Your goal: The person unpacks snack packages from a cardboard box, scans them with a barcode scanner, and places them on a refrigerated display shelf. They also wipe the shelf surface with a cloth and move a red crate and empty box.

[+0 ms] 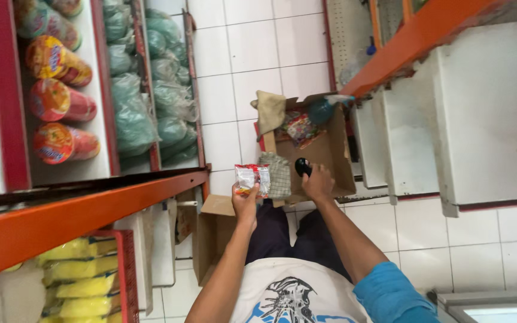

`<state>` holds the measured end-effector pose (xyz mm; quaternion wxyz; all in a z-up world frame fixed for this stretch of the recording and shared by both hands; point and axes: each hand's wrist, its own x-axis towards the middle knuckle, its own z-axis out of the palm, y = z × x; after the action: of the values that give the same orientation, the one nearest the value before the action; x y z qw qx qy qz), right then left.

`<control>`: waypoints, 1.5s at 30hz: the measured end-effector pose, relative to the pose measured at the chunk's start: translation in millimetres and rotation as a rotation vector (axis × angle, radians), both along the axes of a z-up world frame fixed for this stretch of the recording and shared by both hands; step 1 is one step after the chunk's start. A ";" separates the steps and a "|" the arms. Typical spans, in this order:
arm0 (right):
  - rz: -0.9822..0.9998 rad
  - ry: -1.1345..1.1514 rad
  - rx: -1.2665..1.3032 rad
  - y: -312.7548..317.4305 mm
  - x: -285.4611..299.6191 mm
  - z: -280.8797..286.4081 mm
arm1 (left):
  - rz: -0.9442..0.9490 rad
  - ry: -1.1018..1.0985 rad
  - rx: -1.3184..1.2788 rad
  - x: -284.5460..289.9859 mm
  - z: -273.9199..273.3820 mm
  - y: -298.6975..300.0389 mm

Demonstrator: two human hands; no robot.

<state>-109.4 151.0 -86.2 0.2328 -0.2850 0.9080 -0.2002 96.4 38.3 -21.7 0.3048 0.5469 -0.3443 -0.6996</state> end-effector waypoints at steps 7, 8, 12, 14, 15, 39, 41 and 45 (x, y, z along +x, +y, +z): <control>0.397 -0.164 -0.249 -29.4 62.9 15.1 | 0.097 -0.019 -0.040 29.7 -6.3 0.5; 0.380 -0.169 -0.179 -31.8 63.6 19.6 | 0.087 -0.024 -0.033 32.2 -4.6 0.1; 0.209 -0.186 -0.158 -29.8 54.5 64.3 | 0.074 0.068 -0.062 37.2 13.5 -1.9; 0.131 -0.049 -0.355 -25.8 54.6 103.4 | 0.045 0.036 -0.094 33.4 27.4 -4.5; 0.096 0.011 -0.455 -23.8 56.7 124.3 | 0.026 0.022 -0.109 29.9 34.4 -5.0; 0.291 0.564 -1.021 95.3 10.6 377.6 | -0.621 0.092 -1.880 -79.6 299.6 10.3; 0.281 0.722 -0.971 113.2 0.9 398.6 | -0.591 0.096 -1.888 -88.6 314.4 21.0; 0.164 0.806 -0.805 156.6 -3.3 445.3 | -0.459 0.147 -1.959 -112.2 351.4 44.5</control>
<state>-112.7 307.6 359.1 -0.2436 -0.4745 0.7523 -0.3867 -15.8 82.8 329.7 0.4984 -0.0681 -0.8448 -0.1823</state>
